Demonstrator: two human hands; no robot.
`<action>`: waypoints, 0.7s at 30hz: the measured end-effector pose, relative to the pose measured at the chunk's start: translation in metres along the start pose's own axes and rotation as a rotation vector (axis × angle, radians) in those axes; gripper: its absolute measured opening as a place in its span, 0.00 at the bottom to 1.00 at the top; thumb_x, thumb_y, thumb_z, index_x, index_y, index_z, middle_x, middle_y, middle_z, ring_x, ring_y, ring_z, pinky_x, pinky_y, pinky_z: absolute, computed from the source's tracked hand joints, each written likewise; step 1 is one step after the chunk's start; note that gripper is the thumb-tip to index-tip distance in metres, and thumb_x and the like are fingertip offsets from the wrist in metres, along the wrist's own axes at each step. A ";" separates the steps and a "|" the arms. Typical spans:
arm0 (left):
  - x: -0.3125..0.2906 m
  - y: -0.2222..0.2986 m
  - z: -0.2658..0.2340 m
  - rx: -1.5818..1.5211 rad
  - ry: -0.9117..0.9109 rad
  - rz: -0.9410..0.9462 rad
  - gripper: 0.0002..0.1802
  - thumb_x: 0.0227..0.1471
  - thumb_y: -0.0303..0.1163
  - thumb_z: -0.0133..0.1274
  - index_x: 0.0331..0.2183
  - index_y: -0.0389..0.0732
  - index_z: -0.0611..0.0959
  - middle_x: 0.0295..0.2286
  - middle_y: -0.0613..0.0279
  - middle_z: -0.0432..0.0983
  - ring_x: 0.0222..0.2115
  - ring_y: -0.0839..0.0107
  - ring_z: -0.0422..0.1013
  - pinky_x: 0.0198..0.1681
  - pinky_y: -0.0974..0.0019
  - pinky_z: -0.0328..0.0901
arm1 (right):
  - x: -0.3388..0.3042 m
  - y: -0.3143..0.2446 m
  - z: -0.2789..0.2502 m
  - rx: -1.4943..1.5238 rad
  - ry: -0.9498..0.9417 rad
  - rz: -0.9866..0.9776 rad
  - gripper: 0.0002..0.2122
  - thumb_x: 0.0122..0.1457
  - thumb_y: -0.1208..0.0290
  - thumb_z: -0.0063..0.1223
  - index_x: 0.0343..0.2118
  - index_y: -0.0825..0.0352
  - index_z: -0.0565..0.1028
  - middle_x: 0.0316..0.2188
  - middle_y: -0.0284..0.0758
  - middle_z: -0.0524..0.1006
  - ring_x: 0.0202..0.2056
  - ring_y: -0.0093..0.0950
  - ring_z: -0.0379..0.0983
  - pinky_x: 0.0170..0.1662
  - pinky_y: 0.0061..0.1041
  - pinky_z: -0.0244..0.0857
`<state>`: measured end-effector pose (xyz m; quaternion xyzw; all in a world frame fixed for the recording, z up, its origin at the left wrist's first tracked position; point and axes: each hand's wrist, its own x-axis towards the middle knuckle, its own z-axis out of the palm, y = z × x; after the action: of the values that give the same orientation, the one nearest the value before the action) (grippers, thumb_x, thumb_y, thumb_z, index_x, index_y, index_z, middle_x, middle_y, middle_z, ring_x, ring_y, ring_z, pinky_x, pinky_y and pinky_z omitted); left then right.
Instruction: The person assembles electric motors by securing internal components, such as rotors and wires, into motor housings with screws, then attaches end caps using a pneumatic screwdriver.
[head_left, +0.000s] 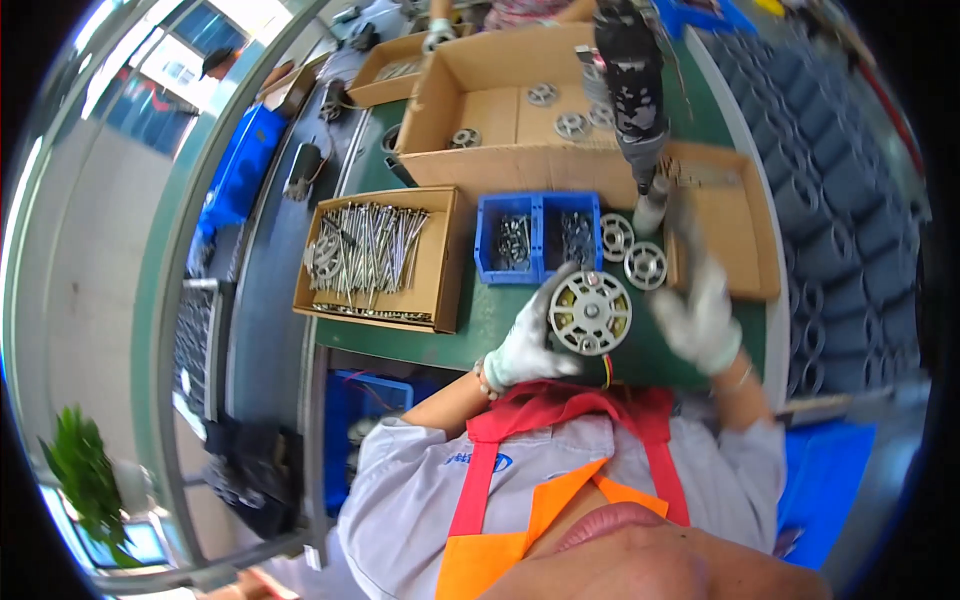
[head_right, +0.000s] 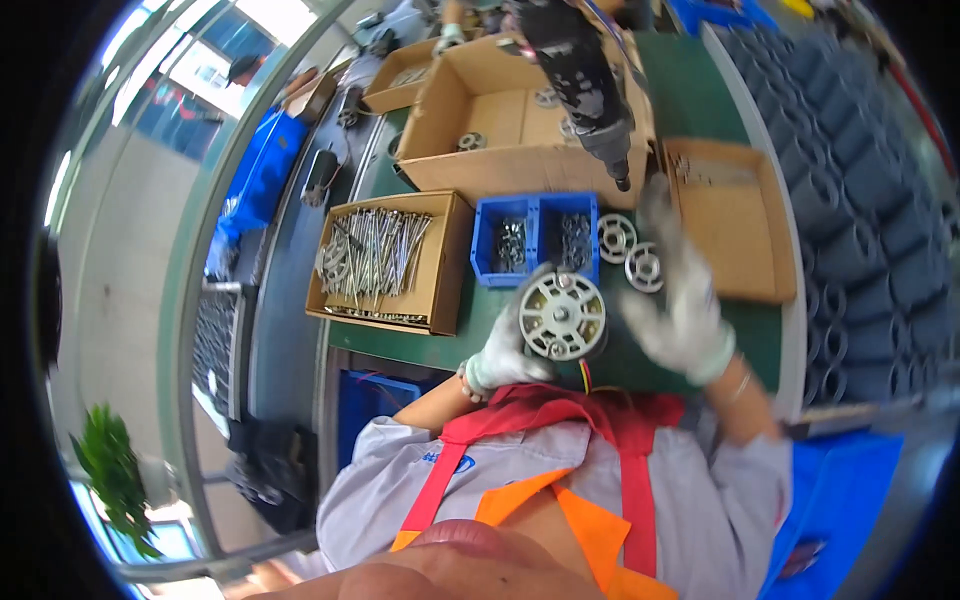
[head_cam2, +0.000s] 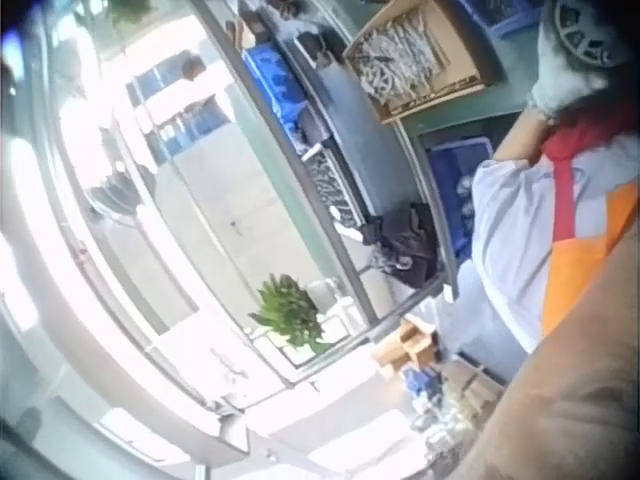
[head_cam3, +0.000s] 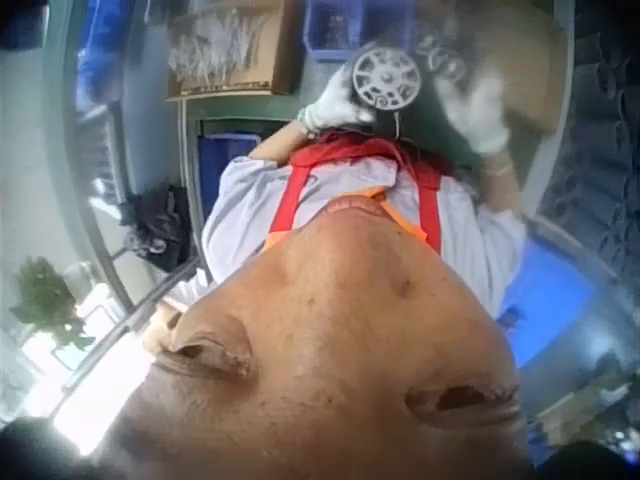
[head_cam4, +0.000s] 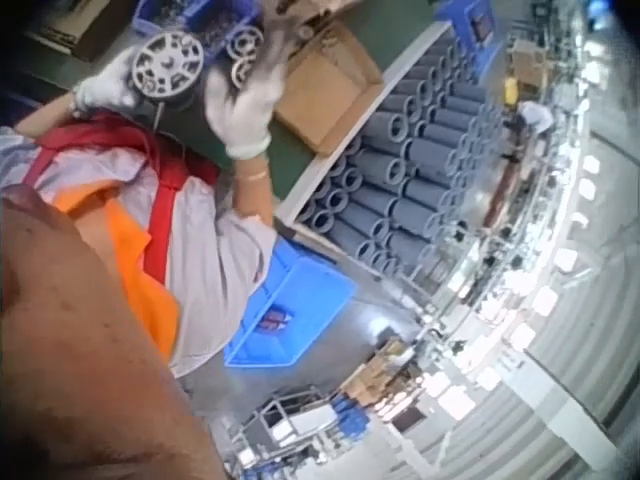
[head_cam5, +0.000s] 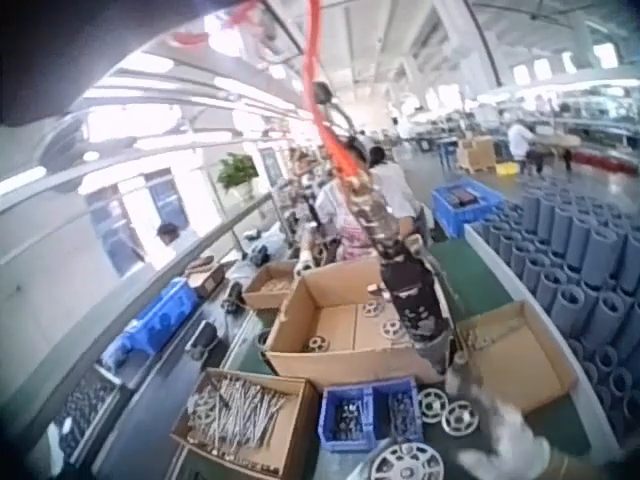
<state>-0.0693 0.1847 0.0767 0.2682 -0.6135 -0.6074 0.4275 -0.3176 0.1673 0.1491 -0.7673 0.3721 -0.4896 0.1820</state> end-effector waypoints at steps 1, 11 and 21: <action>-0.001 -0.002 0.000 0.005 0.015 -0.048 0.63 0.29 0.33 0.71 0.63 0.33 0.53 0.56 0.52 0.63 0.59 0.62 0.59 0.63 0.59 0.53 | -0.018 0.003 0.010 0.182 -0.179 0.095 0.38 0.54 0.59 0.54 0.63 0.77 0.53 0.63 0.55 0.55 0.65 0.47 0.50 0.66 0.39 0.44; 0.024 0.025 0.003 -0.061 0.090 0.074 0.58 0.23 0.38 0.76 0.57 0.37 0.65 0.50 0.58 0.72 0.50 0.68 0.69 0.57 0.62 0.62 | -0.056 -0.018 0.052 0.235 -0.036 0.305 0.35 0.57 0.55 0.55 0.60 0.78 0.60 0.51 0.48 0.73 0.53 0.35 0.70 0.56 0.30 0.62; -0.052 0.057 -0.051 -0.653 0.265 0.282 0.45 0.41 0.35 0.66 0.58 0.37 0.63 0.52 0.57 0.68 0.52 0.66 0.67 0.56 0.60 0.62 | -0.100 0.009 0.061 0.587 -0.678 0.534 0.20 0.65 0.61 0.47 0.49 0.74 0.73 0.42 0.34 0.78 0.38 0.21 0.73 0.43 0.21 0.67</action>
<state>0.0101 0.2093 0.1168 0.1071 -0.3580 -0.6662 0.6454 -0.2919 0.2307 0.0543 -0.6776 0.3220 -0.2340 0.6183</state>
